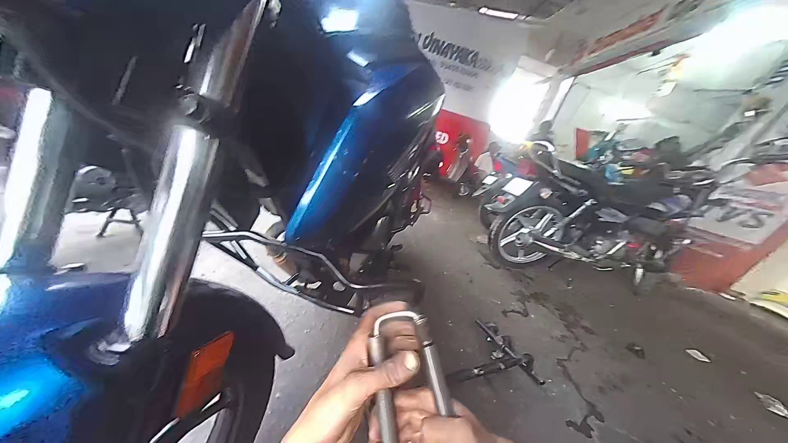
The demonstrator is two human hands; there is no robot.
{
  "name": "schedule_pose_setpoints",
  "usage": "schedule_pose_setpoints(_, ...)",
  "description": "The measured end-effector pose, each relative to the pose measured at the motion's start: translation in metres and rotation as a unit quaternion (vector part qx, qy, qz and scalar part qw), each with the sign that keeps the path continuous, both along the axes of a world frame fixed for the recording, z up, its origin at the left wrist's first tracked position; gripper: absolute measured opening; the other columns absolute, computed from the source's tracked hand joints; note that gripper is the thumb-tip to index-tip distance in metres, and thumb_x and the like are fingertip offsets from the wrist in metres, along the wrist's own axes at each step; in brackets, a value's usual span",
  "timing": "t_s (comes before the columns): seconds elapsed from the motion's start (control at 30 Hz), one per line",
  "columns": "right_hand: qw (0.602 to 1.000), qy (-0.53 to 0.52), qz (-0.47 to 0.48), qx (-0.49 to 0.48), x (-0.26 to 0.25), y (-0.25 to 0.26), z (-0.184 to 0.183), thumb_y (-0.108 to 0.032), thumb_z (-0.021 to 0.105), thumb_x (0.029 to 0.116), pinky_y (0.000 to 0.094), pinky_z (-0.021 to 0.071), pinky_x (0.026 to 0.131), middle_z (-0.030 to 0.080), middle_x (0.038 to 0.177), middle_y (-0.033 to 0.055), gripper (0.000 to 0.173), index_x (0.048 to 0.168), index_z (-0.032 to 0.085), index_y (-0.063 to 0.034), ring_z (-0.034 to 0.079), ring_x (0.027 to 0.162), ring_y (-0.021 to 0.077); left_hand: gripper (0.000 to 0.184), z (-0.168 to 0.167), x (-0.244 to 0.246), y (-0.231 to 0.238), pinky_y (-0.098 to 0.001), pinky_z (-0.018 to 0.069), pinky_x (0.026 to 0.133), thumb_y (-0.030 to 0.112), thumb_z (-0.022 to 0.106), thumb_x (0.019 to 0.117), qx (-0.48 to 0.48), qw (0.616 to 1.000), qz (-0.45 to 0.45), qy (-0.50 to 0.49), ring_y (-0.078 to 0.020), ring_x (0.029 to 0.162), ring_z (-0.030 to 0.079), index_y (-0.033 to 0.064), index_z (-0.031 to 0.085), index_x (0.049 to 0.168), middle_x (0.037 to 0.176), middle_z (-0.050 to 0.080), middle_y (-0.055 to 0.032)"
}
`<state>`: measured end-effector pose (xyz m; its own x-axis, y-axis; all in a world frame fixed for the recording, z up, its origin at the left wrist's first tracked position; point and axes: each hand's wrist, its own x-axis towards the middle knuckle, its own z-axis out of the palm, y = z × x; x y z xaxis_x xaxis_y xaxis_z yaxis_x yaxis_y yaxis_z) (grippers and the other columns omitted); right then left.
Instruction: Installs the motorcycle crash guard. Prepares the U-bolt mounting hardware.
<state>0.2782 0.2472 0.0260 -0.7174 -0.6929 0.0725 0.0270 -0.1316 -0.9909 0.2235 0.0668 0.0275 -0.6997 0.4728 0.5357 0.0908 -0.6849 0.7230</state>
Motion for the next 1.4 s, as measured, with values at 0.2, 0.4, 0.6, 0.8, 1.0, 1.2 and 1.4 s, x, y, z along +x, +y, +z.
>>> schedule_pose_setpoints(0.2, 0.993, -0.013, 0.079, -0.090, -0.017, 0.006, -0.040, -0.016, 0.041, 0.0967, 0.0470, 0.0583, 0.087, 0.068, 0.107, 0.0199, 0.039, 0.120, 0.061, 0.0083, 0.070, 0.096, 0.0295, 0.061, -0.011, -0.004, 0.007, -0.0467, 0.0514, 0.104, 0.022, 0.057, 0.0992, 0.064, 0.954, -0.288, 0.046, -0.0370, 0.117, 0.065, -0.0049, 0.041, 0.152, 0.133, 0.060, -0.0316)
schedule_pose_setpoints(0.4, 0.995, 0.049, -0.080, -0.034, 0.018, -0.011, 0.004, -0.003, 0.053, 0.0887, 0.0229, 0.0569, 0.084, 0.076, 0.094, -0.0078, 0.028, 0.101, 0.075, -0.0158, 0.070, 0.090, 0.0007, 0.026, -0.002, 0.009, 0.010, -0.0325, 0.0559, 0.081, 0.019, 0.066, 0.0971, 0.051, 0.980, -0.191, 0.021, -0.0132, 0.086, 0.066, 0.0031, 0.065, 0.117, 0.098, 0.069, -0.0051)
schedule_pose_setpoints(0.6, 0.995, 0.053, -0.087, -0.020, 0.020, -0.012, 0.002, -0.001, 0.052, 0.0847, 0.0226, 0.0552, 0.082, 0.074, 0.090, -0.0056, 0.025, 0.096, 0.071, -0.0122, 0.069, 0.088, 0.0016, 0.013, 0.005, 0.018, 0.009, -0.0291, 0.0564, 0.077, 0.012, 0.064, 0.0974, 0.029, 0.988, -0.153, 0.006, -0.0091, 0.079, 0.066, 0.0049, 0.066, 0.109, 0.089, 0.068, 0.0001)
schedule_pose_setpoints(0.8, 0.988, 0.090, -0.122, -0.001, 0.027, -0.016, 0.010, 0.000, 0.055, 0.0825, 0.0178, 0.0555, 0.078, 0.073, 0.084, -0.0094, 0.023, 0.089, 0.072, -0.0132, 0.068, 0.081, -0.0038, 0.009, 0.011, 0.028, 0.011, -0.0265, 0.0569, 0.073, 0.014, 0.064, 0.0980, 0.022, 0.992, -0.122, -0.014, -0.0082, 0.075, 0.067, 0.0060, 0.066, 0.102, 0.082, 0.068, 0.0015)
schedule_pose_setpoints(1.0, 0.991, 0.101, -0.082, -0.011, 0.022, -0.008, -0.004, -0.009, 0.052, 0.0920, 0.0158, 0.0527, 0.075, 0.068, 0.084, -0.0155, 0.023, 0.093, 0.071, -0.0221, 0.063, 0.081, -0.0071, 0.009, 0.011, 0.029, 0.017, -0.0250, 0.0563, 0.067, 0.013, 0.063, 0.0988, 0.013, 0.995, -0.092, -0.023, -0.0077, 0.070, 0.065, 0.0058, 0.067, 0.096, 0.077, 0.066, 0.0014)
schedule_pose_setpoints(1.2, 0.993, 0.066, -0.101, -0.008, 0.024, -0.008, -0.001, -0.005, 0.053, 0.0878, 0.0165, 0.0539, 0.076, 0.070, 0.085, -0.0153, 0.027, 0.092, 0.073, -0.0226, 0.064, 0.081, -0.0066, 0.015, 0.009, 0.029, 0.017, -0.0257, 0.0574, 0.067, 0.017, 0.062, 0.1004, 0.024, 0.996, -0.087, -0.025, -0.0099, 0.071, 0.067, 0.0029, 0.068, 0.099, 0.080, 0.068, -0.0018)
schedule_pose_setpoints(1.4, 0.998, -0.010, 0.057, -0.019, -0.008, -0.005, 0.002, -0.009, 0.040, 0.0905, 0.0408, 0.0580, 0.087, 0.070, 0.102, 0.0109, 0.039, 0.122, 0.062, 0.0012, 0.070, 0.094, 0.0214, 0.040, 0.005, 0.003, 0.006, -0.0369, 0.0612, 0.085, 0.030, 0.044, 0.1091, 0.027, 0.983, 0.174, 0.057, -0.0215, 0.087, 0.072, -0.0034, 0.065, 0.116, 0.095, 0.073, -0.0117)
